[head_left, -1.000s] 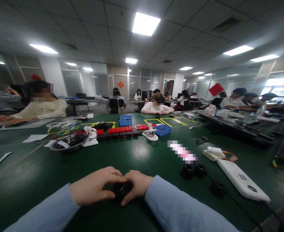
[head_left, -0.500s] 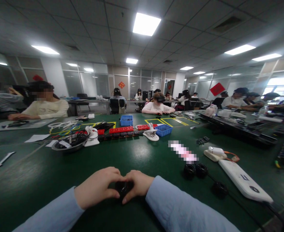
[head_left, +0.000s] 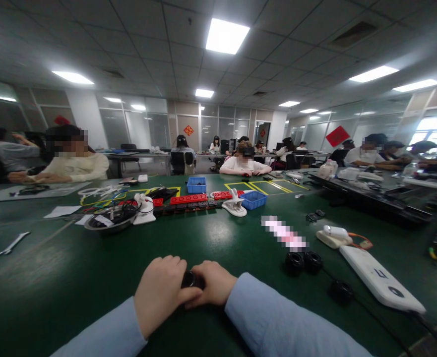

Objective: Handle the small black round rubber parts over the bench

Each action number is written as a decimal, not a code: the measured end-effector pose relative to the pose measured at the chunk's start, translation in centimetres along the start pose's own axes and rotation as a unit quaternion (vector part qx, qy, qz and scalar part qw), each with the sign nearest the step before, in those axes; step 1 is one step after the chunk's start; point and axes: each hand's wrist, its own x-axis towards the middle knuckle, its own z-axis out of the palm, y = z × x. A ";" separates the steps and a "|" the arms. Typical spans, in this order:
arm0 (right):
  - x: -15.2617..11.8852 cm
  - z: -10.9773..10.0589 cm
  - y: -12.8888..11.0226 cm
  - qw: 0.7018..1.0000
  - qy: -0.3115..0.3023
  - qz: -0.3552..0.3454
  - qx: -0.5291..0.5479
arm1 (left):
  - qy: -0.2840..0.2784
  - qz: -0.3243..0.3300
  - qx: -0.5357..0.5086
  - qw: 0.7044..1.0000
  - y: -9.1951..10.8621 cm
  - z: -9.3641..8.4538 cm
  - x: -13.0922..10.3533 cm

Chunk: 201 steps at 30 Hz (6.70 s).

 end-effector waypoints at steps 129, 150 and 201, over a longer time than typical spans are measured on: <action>-0.2 0.5 0.0 0.998 -0.009 -0.041 -0.048 | -0.037 0.034 -0.046 0.998 -0.3 -0.7 -0.4; -0.3 -0.6 0.2 0.990 -0.086 -0.100 -0.050 | -0.166 0.221 -0.219 0.936 -3.4 -2.2 0.1; -0.2 -0.2 1.0 0.991 -0.033 -0.105 -0.072 | -0.134 0.190 -0.213 0.949 -3.6 -1.0 0.7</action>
